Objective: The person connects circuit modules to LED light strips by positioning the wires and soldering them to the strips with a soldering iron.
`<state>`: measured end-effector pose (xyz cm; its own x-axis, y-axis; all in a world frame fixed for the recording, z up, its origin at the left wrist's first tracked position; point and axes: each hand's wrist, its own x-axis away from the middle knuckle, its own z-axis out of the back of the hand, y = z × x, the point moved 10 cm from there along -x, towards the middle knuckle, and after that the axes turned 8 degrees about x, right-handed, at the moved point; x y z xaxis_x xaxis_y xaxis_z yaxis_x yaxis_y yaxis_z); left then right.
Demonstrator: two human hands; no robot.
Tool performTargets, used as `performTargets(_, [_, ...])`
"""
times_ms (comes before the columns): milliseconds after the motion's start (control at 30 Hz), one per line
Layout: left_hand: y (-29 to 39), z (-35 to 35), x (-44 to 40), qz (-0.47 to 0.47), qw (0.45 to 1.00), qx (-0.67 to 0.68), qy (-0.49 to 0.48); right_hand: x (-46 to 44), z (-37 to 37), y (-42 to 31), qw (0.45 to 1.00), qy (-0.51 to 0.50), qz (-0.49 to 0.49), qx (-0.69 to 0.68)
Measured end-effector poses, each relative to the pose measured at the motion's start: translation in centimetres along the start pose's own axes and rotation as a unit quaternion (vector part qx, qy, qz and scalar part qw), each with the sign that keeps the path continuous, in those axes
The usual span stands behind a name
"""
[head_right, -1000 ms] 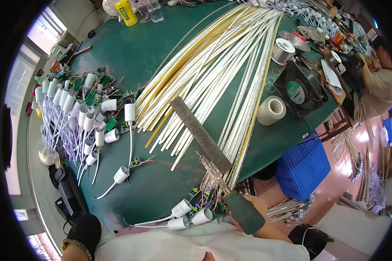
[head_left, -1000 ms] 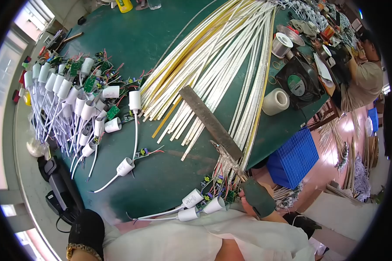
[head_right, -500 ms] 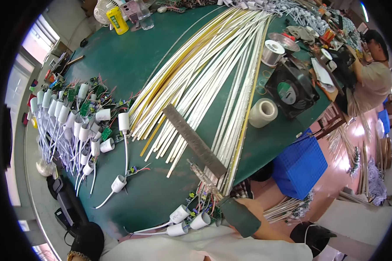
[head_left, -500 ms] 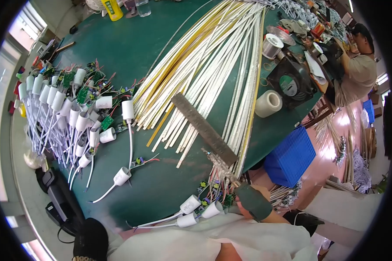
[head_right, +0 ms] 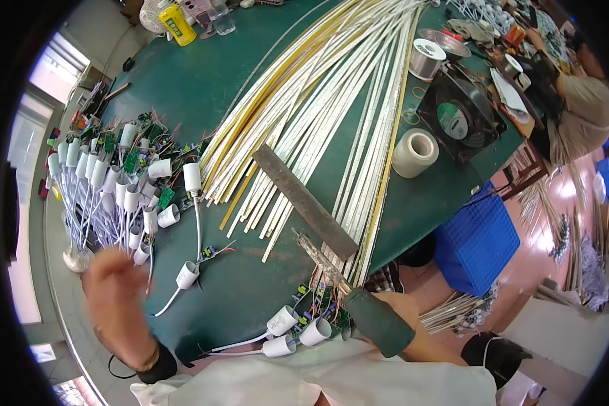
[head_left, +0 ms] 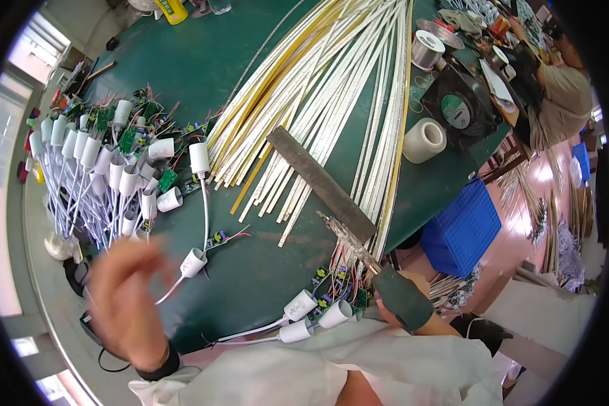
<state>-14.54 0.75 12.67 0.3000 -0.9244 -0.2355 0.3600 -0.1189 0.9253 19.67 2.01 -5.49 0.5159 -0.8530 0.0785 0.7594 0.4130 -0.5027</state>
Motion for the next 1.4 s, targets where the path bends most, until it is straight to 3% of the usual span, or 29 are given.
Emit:
performTargets(33, [-0.9, -4.3, -2.1, 0.021, 0.986, -0.099, -0.135, -0.1, 0.1, 0.1, 1.0, 0.001, -0.004, -0.003])
performTargets(100, [-6.4, -7.0, -1.4, 0.026, 0.944, -0.25, -0.213, -0.3, 0.2, 0.1, 0.999, -0.004, -0.008, -0.04])
performTargets(233, [-9.5, -7.8, -1.9, 0.034, 0.916, -0.336, -0.216, 0.0, 1.1, -0.5, 0.995, 0.056, 0.034, -0.082])
performTargets(300, [-9.2, -8.2, -2.0, 0.016, 0.934, -0.264, -0.241, 0.2, 0.5, 0.1, 0.993, 0.058, 0.006, -0.098])
performTargets(333, [-8.9, -8.3, -2.1, -0.013, 0.946, -0.236, -0.224, -0.1, 0.8, -1.0, 0.997, 0.061, 0.05, 0.002])
performTargets(567, [-10.2, -8.4, -2.1, 0.013, 0.96, -0.203, -0.194, -0.7, 0.0, -0.9, 0.997, -0.023, 0.007, -0.072])
performTargets(633, [-9.4, -8.8, -2.0, -0.026, 0.956, -0.213, -0.201, -0.6, 1.9, -3.2, 0.99, 0.071, 0.121, -0.009])
performTargets(667, [-9.3, -8.8, -2.0, -0.024, 0.955, -0.214, -0.202, -0.3, 1.5, -2.9, 0.99, 0.07, 0.12, -0.01])
performTargets(733, [-10.1, -9.0, -1.9, 0.037, 0.961, -0.164, -0.221, 0.3, -0.1, -0.6, 0.961, 0.039, 0.054, -0.269])
performTargets(767, [-10.5, -9.0, -1.8, 0.038, 0.96, -0.164, -0.221, 0.4, -0.3, -0.5, 0.961, 0.038, 0.054, -0.27])
performTargets(833, [-12.3, -8.3, -1.6, 0.101, 0.973, -0.088, -0.19, 0.5, -2.7, 0.5, 0.853, -0.047, -0.032, -0.519])
performTargets(867, [-12.2, -8.4, -1.6, 0.101, 0.972, -0.09, -0.191, 0.3, -2.3, 0.2, 0.852, -0.046, -0.032, -0.52])
performTargets(933, [-13.8, -8.0, -1.2, 0.226, 0.963, -0.003, -0.145, -0.1, 0.3, -1.3, 0.928, 0.011, 0.031, -0.371])
performTargets(967, [-13.8, -8.0, -1.2, 0.227, 0.963, -0.003, -0.147, -0.1, 0.3, -1.2, 0.928, 0.011, 0.029, -0.372])
performTargets(1033, [-11.6, -9.2, -1.5, 0.082, 0.967, -0.069, -0.233, -0.2, 0.6, -1.6, 0.938, 0.013, 0.05, -0.343])
performTargets(1067, [-11.4, -9.3, -1.5, 0.084, 0.966, -0.069, -0.233, -0.7, 1.3, -2.1, 0.938, 0.012, 0.049, -0.344])
performTargets(1100, [-10.9, -9.7, -1.4, 0.066, 0.959, -0.107, -0.254, -0.3, -1.6, 0.9, 0.833, -0.083, -0.244, -0.49])
performTargets(1133, [-10.6, -10.0, -1.3, 0.048, 0.949, -0.145, -0.275, 3.6, -5.0, 1.4, 0.622, -0.169, -0.506, -0.573])
performTargets(1167, [-10.8, -9.9, -1.3, 0.049, 0.949, -0.146, -0.274, 3.9, -5.6, 1.6, 0.622, -0.171, -0.506, -0.573])
performTargets(1200, [-10.8, -9.8, -1.4, 0.027, 0.951, -0.149, -0.27, 0.3, -2.6, 1.2, 0.817, -0.083, -0.258, -0.509])
performTargets(1233, [-10.6, -9.7, -1.5, 0.004, 0.952, -0.152, -0.267, -0.7, 1.1, -1.9, 0.921, 0.015, 0.019, -0.389])
performTargets(1267, [-10.6, -9.6, -1.4, 0.004, 0.952, -0.152, -0.266, -0.5, 0.8, -1.4, 0.921, 0.014, 0.02, -0.39])
performTargets(1333, [-11.7, -8.8, -1.5, 0.093, 0.968, -0.027, -0.23, -0.1, 1.4, -2.4, 0.969, 0.039, 0.112, -0.218])
performTargets(1400, [-12.4, -8.3, -1.4, 0.125, 0.97, 0.007, -0.207, 0.0, 1.3, -2.2, 0.964, 0.038, 0.107, -0.24])
